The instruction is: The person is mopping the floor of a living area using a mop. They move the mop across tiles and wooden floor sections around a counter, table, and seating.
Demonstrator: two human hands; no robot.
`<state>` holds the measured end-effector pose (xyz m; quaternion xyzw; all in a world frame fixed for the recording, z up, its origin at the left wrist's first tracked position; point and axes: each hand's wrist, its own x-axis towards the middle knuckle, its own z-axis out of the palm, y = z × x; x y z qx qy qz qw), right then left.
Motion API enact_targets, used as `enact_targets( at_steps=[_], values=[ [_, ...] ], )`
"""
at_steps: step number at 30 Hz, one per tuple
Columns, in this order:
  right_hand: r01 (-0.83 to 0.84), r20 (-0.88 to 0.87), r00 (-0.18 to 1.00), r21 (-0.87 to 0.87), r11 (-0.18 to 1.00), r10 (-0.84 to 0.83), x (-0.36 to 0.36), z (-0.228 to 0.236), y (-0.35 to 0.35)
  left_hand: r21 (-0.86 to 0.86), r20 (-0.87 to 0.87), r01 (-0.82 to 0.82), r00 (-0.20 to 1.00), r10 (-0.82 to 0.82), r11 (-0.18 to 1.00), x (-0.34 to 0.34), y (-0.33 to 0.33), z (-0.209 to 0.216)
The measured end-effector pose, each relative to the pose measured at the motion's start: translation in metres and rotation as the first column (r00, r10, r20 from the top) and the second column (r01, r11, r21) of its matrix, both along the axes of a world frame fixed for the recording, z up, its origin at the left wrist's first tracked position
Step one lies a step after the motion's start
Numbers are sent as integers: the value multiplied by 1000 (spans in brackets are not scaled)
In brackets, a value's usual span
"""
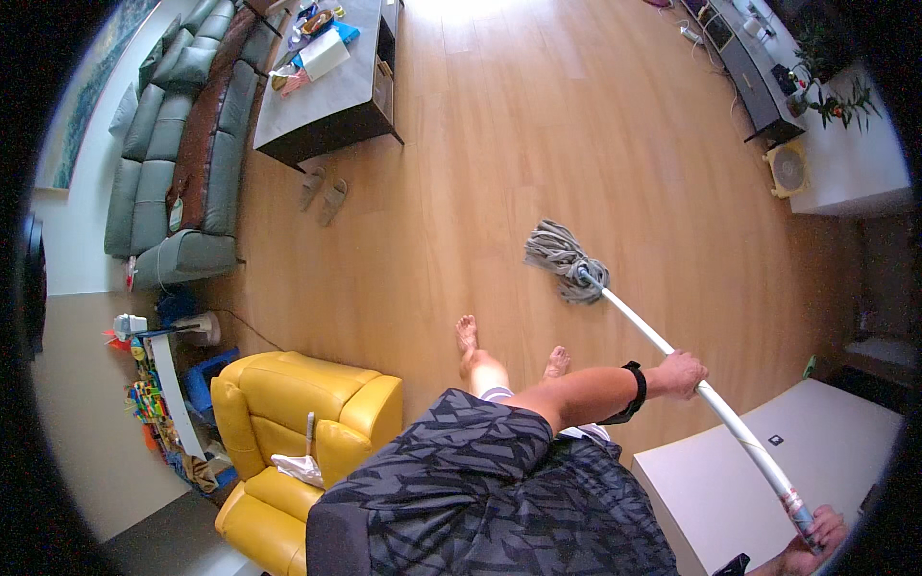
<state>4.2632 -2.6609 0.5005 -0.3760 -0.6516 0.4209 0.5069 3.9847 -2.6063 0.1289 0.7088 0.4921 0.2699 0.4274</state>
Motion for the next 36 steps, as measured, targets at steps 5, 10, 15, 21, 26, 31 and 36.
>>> enact_targets(
  at_steps=[5, 10, 15, 21, 26, 31, 36],
  values=[
    [-137, -42, 990, -35, 990, 135, -11, -11, 27, -55, -19, -24, 1000, 23, 998, -57, -17, 7],
    [-479, -201, 864, -46, 876, 462, -189, -51, 83, -71, -86, -375, 926, 369, 924, -195, -59, -8],
    [-801, -621, 544, -182, 571, 565, -416, -109, 89, 137, -213, -825, 517, 829, 549, -367, -121, -68],
    [-794, -585, 597, -328, 512, 549, -600, -217, -10, 209, -446, -935, 171, 879, 288, -537, -286, -131],
    [-784, -437, 597, -496, 374, 673, -622, -275, -94, 107, -633, -961, 131, 763, 254, -560, -428, -173],
    [-704, -386, 665, -608, 366, 640, -561, -283, -70, -33, -701, -965, 208, 683, 260, -490, -407, -164],
    [-635, -450, 771, -590, 498, 450, -415, -248, 31, -10, -681, -933, 270, 681, 360, -357, -266, -157]
  ],
)
